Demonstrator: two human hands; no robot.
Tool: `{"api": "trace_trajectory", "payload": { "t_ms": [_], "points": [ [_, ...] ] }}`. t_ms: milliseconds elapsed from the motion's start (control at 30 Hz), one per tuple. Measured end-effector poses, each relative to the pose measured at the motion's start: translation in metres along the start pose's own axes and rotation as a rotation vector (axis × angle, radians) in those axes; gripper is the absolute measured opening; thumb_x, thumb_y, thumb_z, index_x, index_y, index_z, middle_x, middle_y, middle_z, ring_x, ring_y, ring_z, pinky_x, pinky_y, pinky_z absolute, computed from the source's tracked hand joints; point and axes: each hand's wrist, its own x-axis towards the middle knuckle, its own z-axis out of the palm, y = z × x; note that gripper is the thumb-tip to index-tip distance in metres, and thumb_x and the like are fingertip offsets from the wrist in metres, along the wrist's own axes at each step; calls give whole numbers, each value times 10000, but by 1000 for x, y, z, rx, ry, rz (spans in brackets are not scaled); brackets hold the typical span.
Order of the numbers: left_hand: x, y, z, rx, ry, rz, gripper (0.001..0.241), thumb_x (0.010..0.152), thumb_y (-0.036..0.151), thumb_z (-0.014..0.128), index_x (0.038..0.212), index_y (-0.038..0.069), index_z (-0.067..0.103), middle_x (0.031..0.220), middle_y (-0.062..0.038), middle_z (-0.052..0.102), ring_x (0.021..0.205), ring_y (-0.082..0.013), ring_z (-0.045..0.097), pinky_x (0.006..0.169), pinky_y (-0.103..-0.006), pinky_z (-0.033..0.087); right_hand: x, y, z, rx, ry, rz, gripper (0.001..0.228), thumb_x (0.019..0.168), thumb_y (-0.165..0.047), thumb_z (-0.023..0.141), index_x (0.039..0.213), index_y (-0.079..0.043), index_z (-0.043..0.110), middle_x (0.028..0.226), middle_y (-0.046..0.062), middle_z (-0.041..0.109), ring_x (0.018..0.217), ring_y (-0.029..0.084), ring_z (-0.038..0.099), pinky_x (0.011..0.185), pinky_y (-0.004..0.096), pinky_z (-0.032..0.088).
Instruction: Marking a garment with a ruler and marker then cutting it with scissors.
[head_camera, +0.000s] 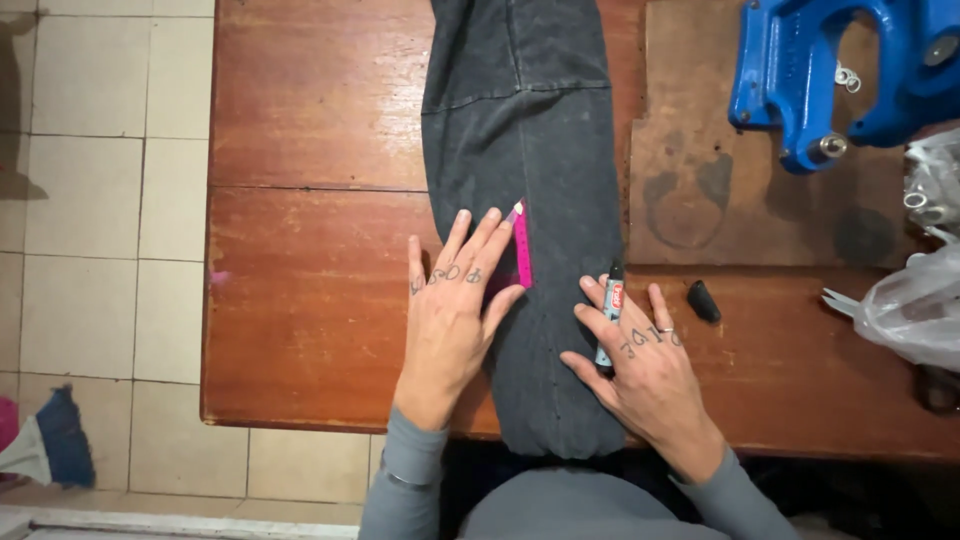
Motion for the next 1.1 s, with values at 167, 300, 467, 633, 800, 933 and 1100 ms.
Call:
{"api": "trace_trajectory", "payload": {
  "t_ms": [167,300,467,633,800,933,1100],
  "points": [
    [-2,2,10,2,32,-49,601,943,269,726,1499,186,515,1565,5,515,1501,-276,416,1212,-659,234,0,1,2,-4,-3,-1,573,839,-330,785,1314,-115,548,1489,67,561,1387,278,524,1207,552,301],
    [0,2,11,-18,38,-34,599,944,233,720,1505,181,516,1563,-1,522,1500,-282,417,1214,-656,234,1,1,1,0,-4,9,573,832,-331,788,1308,-114,554,1482,67,566,1384,276,529,1207,551,304],
    [-1,2,11,-30,48,-38,588,944,235,723,1493,169,524,1557,-8,525,1500,-286,419,1211,-653,244,2,1,1,15,-21,30,565,822,-324,795,1292,-114,563,1473,67,575,1382,276,531,1205,549,308],
    [-1,1,13,-52,64,-68,571,934,250,733,1470,176,552,1550,-3,537,1491,-278,440,1212,-637,261,0,3,2,22,-4,10,569,824,-311,801,1295,-101,563,1477,80,569,1378,278,529,1211,551,299],
    [-1,0,12,-53,45,-59,582,936,253,733,1478,164,543,1552,-8,535,1491,-287,436,1206,-642,264,1,-1,1,-18,6,40,547,811,-287,805,1276,-109,578,1459,66,591,1388,265,530,1217,560,287],
    [-1,-1,13,-48,39,-52,592,932,261,729,1487,174,541,1551,1,534,1502,-285,420,1214,-651,240,3,-3,0,-29,18,49,528,811,-280,804,1264,-115,586,1450,60,598,1389,254,532,1222,576,281],
    [-1,-1,13,3,43,-48,592,928,283,728,1483,186,547,1541,14,540,1501,-275,408,1219,-691,147,2,-2,1,-30,17,46,531,811,-280,806,1265,-114,587,1453,60,596,1384,255,532,1216,580,284]
  ]
}}
